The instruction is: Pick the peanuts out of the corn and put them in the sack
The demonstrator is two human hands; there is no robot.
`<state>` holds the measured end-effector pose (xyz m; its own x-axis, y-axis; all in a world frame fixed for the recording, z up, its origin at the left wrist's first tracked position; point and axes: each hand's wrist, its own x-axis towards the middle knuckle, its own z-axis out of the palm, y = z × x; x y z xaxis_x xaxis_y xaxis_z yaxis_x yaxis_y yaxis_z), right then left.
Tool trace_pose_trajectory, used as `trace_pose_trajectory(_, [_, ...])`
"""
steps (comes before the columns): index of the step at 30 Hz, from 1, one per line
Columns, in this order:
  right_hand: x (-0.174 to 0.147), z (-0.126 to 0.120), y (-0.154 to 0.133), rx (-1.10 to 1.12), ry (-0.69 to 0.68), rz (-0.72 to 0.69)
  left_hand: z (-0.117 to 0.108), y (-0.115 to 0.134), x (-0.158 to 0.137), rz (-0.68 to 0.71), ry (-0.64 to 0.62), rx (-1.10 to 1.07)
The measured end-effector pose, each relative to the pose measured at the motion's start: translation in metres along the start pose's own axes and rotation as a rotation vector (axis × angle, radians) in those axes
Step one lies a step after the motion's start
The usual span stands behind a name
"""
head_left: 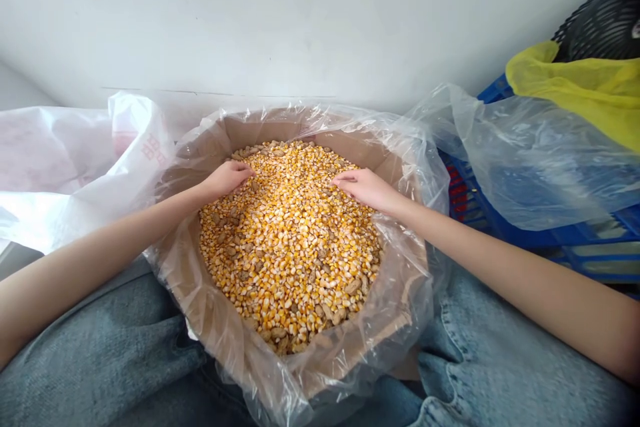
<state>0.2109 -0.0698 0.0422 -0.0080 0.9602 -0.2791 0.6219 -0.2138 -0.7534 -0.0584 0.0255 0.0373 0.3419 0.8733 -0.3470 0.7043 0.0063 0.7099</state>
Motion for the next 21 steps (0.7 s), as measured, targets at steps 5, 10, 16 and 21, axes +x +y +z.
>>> trace_pose_trajectory(5, [0.012,0.011,0.002,-0.678,-0.017,-0.072,0.011,-0.003,0.022,0.037,-0.031,0.730])
trace_pose_trajectory(10, [0.019,0.025,0.003,-0.921,-0.048,-0.064,0.025,-0.004,0.026,0.032,-0.067,0.734])
trace_pose_trajectory(16, [0.020,0.016,0.006,-0.636,0.005,-0.014,0.012,-0.011,0.010,-0.107,-0.242,-0.079])
trace_pose_trajectory(21, [0.011,-0.002,-0.001,0.170,-0.111,0.112,-0.009,0.005,-0.003,-0.145,-0.406,-1.033])
